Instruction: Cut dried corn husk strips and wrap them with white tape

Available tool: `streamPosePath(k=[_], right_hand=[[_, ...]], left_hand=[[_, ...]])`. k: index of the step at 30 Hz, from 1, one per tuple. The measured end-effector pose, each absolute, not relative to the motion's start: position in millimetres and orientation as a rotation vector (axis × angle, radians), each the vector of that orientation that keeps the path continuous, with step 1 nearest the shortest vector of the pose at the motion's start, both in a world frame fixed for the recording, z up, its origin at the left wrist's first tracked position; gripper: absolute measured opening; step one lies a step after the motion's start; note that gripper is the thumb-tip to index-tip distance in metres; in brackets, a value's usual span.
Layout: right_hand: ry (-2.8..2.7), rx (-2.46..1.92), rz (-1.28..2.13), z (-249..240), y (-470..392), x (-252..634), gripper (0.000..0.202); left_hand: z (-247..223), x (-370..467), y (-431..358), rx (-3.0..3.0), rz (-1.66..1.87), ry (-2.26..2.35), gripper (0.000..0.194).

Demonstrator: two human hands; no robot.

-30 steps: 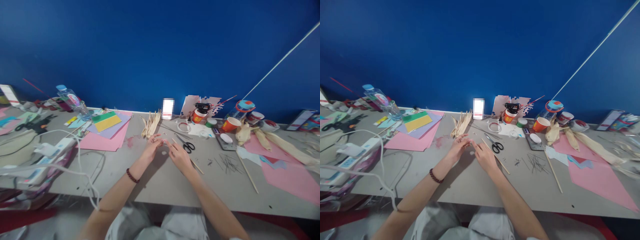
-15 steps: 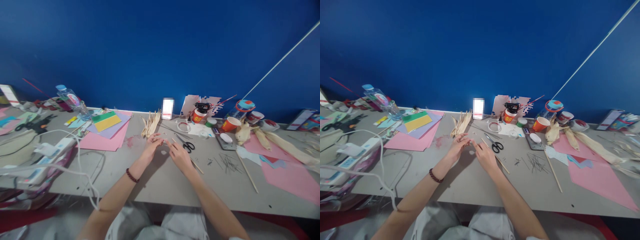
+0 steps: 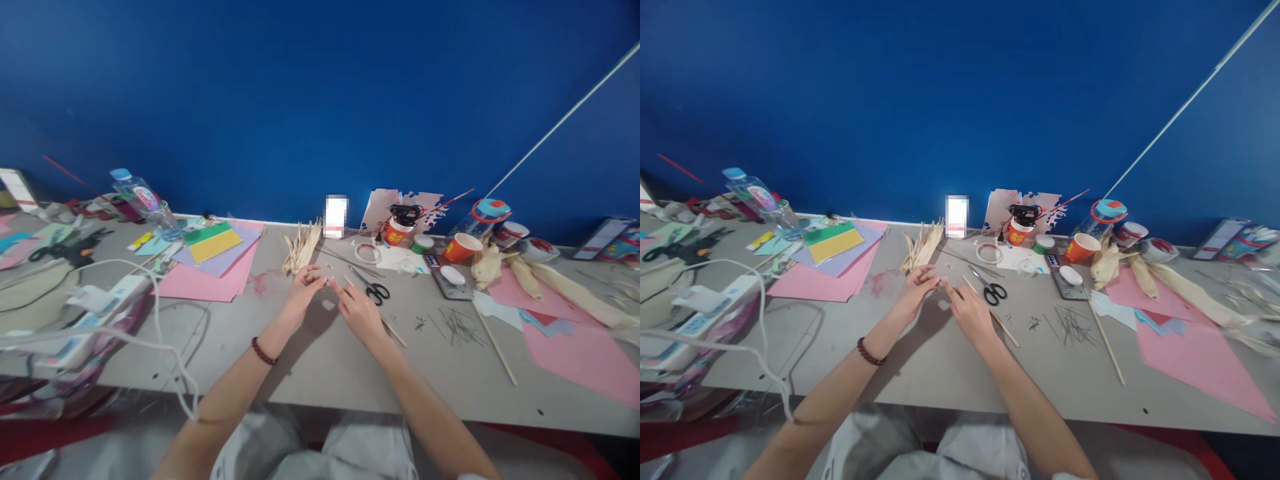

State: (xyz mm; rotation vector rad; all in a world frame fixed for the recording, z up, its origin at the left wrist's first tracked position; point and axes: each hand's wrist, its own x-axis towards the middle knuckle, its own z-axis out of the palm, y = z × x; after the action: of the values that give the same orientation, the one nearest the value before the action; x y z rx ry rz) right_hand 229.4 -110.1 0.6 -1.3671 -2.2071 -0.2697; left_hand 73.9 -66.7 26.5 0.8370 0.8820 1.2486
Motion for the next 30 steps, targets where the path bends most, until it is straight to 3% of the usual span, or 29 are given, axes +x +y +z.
streamPosePath(k=[30], right_hand=[[-2.220,-1.395,-0.262,3.6,-110.3,229.8,0.051]], left_hand=[[28.9,73.7,-67.2,0.894,1.238,0.919,0.039]])
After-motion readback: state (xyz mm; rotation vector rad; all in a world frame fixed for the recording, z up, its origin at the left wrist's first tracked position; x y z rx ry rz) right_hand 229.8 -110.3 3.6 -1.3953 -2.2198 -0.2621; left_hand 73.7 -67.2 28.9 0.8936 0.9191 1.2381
